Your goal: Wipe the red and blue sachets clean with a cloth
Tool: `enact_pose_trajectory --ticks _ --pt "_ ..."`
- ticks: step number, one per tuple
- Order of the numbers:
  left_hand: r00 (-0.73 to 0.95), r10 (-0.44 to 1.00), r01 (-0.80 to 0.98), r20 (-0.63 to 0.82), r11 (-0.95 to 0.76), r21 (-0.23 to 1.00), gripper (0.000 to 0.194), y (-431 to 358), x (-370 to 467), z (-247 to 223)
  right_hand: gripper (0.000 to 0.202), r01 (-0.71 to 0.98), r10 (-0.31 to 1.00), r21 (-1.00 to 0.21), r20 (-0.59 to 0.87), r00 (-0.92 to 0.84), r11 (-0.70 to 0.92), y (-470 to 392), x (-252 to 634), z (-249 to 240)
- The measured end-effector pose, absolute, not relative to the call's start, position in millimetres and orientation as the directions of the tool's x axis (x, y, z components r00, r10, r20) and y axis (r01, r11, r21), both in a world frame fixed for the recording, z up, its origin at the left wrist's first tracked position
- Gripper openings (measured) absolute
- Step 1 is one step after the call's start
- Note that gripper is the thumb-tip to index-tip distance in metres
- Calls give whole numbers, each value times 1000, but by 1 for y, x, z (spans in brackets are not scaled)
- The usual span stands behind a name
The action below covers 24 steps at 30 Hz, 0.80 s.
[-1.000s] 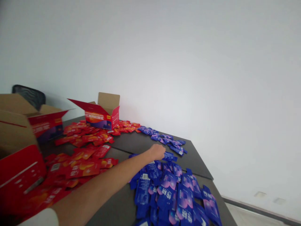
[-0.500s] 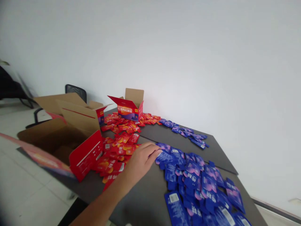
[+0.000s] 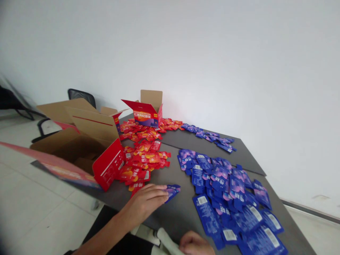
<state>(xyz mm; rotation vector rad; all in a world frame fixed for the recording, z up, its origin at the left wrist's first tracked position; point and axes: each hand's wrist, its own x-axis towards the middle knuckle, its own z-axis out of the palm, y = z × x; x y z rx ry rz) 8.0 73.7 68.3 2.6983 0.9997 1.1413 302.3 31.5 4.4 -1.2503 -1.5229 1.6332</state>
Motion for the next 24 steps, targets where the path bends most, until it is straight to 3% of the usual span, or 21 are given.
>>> enact_pose_trajectory --ticks 5,9,15,19,24 --pt "559 636 535 532 -767 355 21 64 4 45 33 108 972 -989 -122 -201 -102 14 286 8" --pt "541 695 568 473 -717 405 19 58 1 32 30 110 986 -987 -129 -109 -117 7 275 21" --pt "549 709 597 443 -703 386 34 43 -6 31 33 170 949 -978 -162 -269 -119 23 286 29" --pt "529 720 618 449 -690 377 35 33 -8 24 36 168 980 -979 87 -179 118 13 282 35" --pt "549 704 613 451 -706 355 35 28 -8 12 20 298 933 -894 358 22 336 7 264 51"
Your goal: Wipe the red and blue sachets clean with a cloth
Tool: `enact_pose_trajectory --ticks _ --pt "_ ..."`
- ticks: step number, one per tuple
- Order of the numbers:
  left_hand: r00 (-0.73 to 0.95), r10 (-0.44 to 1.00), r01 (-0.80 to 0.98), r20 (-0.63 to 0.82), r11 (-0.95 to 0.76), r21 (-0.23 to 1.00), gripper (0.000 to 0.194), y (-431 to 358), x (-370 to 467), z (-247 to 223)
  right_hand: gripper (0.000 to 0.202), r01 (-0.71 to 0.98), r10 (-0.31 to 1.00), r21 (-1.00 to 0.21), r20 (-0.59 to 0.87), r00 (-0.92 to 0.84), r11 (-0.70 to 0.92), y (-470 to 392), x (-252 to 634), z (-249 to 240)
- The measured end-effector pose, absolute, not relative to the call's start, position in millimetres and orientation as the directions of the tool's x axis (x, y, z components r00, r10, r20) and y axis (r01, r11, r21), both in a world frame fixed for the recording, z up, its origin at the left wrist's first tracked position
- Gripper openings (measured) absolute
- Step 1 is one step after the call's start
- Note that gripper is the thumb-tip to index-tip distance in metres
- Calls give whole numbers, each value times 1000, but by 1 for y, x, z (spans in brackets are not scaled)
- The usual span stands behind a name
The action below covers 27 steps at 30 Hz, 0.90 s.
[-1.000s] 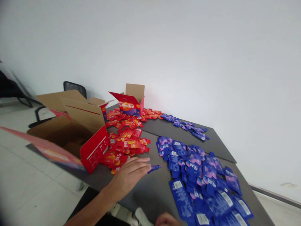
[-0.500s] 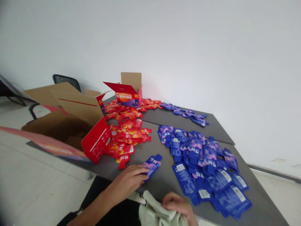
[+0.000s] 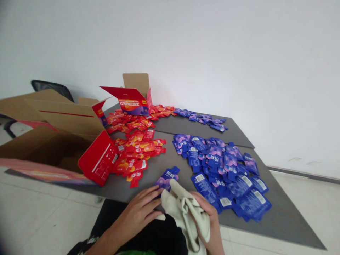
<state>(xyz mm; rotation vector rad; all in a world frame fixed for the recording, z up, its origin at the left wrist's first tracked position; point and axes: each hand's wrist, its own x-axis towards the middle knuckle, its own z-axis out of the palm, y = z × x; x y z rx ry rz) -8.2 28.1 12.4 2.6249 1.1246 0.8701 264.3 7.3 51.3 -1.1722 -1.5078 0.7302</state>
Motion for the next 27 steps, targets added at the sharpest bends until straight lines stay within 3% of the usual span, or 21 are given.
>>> enact_pose_trajectory --ticks 2,5,9,11,18,20,23,27 --pt "554 693 610 462 -715 341 35 28 -8 11 26 356 882 -832 468 44 424 16 256 60" --pt "553 673 601 492 -731 324 33 29 -7 10 36 455 839 -732 539 -68 507 31 237 68" --pt "532 674 604 512 -726 328 18 31 -6 4 51 606 846 -590 376 -378 533 45 207 59" --pt "517 664 599 540 -732 325 13 31 -6 0 55 683 856 -519 268 -441 514 53 202 52" --pt "510 605 582 611 -766 273 24 34 -7 0 51 910 956 -317 206 -208 266 100 233 62" --pt "506 600 581 619 -768 269 23 34 -7 1 49 916 947 -308 268 -175 256 98 232 69" --pt "487 612 582 623 -759 291 19 32 -8 0 52 841 903 -374 330 -274 391 74 213 69" --pt "455 657 586 601 -729 354 20 32 -7 -1 56 750 860 -422 217 -462 509 54 197 54"
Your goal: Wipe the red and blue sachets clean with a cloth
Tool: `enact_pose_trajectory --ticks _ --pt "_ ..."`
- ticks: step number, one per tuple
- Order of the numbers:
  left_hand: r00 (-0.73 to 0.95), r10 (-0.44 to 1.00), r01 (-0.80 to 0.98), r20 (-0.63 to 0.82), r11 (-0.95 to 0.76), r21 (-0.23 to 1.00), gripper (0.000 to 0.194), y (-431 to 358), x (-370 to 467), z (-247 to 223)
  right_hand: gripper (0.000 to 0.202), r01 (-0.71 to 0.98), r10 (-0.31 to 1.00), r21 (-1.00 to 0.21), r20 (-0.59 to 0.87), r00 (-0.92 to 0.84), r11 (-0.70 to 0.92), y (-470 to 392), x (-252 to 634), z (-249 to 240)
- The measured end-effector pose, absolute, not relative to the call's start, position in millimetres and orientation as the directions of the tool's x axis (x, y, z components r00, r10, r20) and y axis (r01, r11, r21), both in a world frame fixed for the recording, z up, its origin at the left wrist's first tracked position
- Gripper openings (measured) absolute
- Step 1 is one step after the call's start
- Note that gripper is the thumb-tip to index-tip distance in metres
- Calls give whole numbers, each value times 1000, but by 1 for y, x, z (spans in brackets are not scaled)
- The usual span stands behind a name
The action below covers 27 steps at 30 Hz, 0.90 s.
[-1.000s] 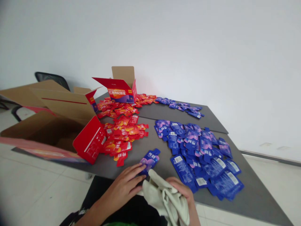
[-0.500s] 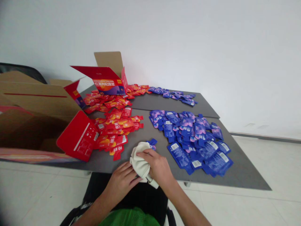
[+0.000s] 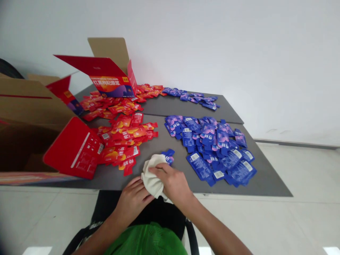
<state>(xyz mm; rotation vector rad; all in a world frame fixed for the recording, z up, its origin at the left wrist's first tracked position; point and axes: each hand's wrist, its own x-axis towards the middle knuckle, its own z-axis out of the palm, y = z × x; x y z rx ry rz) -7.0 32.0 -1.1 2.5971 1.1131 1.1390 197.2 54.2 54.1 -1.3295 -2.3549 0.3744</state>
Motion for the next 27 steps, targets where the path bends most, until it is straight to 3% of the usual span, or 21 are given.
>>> enact_pose_trajectory --ticks 5,8,11,14,21,24,27 --pt "467 614 564 636 -761 320 23 34 -7 1 53 880 940 -347 220 -261 325 91 226 56" --pt "455 613 561 646 -761 326 23 35 -7 1 50 885 926 -345 318 -203 312 93 228 67" --pt "437 638 567 634 -742 357 20 34 -7 0 51 787 880 -422 363 -307 449 65 209 66" --pt "429 665 574 611 -723 384 26 33 -7 0 56 718 852 -460 254 -457 522 48 197 54" --pt "436 635 561 638 -746 359 20 35 -6 3 55 876 939 -371 269 -214 307 91 230 57" --pt "436 651 565 621 -736 374 20 34 -6 2 53 815 897 -412 345 -275 408 75 220 63" --pt "427 680 567 595 -715 410 22 33 -7 2 54 732 857 -446 282 -431 515 52 205 55"
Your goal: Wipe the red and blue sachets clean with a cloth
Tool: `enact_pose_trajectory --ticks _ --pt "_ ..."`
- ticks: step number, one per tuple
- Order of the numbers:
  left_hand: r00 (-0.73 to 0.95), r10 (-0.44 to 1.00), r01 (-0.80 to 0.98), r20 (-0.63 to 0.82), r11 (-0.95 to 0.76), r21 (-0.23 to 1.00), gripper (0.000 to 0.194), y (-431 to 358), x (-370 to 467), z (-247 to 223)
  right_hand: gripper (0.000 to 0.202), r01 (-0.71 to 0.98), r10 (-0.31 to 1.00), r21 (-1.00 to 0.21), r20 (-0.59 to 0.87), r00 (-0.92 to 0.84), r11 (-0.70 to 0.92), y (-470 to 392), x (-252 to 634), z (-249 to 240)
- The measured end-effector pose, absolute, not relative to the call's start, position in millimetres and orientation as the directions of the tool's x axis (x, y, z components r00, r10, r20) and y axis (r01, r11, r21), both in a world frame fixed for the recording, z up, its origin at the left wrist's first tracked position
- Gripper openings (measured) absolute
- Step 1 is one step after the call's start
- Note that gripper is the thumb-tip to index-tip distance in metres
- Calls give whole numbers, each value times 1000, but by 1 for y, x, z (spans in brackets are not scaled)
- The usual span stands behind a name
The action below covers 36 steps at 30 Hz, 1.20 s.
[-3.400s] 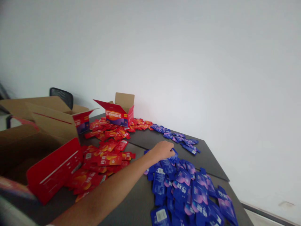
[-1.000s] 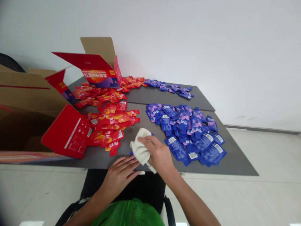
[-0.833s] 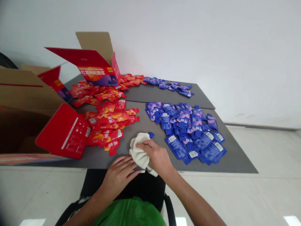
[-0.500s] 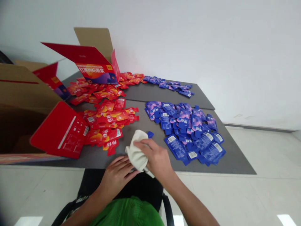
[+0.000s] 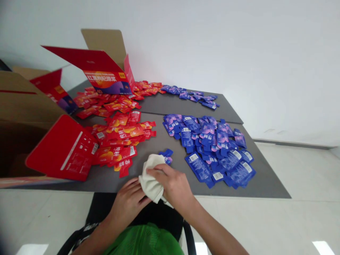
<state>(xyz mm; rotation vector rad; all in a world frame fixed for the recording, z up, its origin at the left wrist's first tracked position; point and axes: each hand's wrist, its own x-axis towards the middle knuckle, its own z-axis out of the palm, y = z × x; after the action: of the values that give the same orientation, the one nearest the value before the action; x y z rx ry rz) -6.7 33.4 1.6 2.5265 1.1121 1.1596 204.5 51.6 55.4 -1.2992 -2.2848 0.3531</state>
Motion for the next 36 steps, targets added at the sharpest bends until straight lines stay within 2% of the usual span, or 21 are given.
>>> enact_pose_trajectory --ticks 2,4,7,9,12,14,16,21,23,26,28,30,32,36 --pt "423 686 568 592 -710 417 23 34 -7 2 55 731 862 -459 227 -453 505 53 204 48" --pt "435 668 563 604 -725 396 19 34 -7 2 54 778 896 -445 214 -389 444 69 212 46" --pt "448 642 553 622 -746 372 21 36 -7 3 52 864 936 -373 227 -268 338 95 226 53" --pt "442 646 553 623 -743 377 21 36 -7 3 50 867 930 -368 276 -244 337 95 225 61" --pt "434 671 560 601 -723 404 17 35 -7 2 51 785 886 -422 310 -345 454 70 210 63" --pt "426 695 566 579 -704 429 18 34 -7 2 52 736 863 -451 257 -435 505 55 201 58" --pt "424 701 571 574 -698 432 18 34 -6 3 53 734 867 -466 206 -453 494 54 201 52" --pt "440 655 562 614 -735 381 18 35 -6 3 52 877 945 -367 216 -245 311 98 228 55" --pt "441 650 559 619 -738 377 19 36 -6 3 50 881 936 -359 278 -215 308 100 229 62" --pt "436 669 567 602 -724 394 15 35 -7 3 50 790 885 -422 341 -317 446 74 215 66" --pt "419 693 573 587 -704 421 16 34 -7 3 52 731 859 -451 277 -431 512 54 203 62" --pt "411 708 575 575 -691 439 19 34 -6 4 53 725 858 -464 203 -472 509 49 200 56" --pt "423 694 569 583 -704 425 13 34 -6 4 53 767 887 -448 186 -422 459 62 206 51" --pt "439 653 555 617 -737 385 17 36 -7 4 52 880 939 -339 205 -276 332 103 227 56"
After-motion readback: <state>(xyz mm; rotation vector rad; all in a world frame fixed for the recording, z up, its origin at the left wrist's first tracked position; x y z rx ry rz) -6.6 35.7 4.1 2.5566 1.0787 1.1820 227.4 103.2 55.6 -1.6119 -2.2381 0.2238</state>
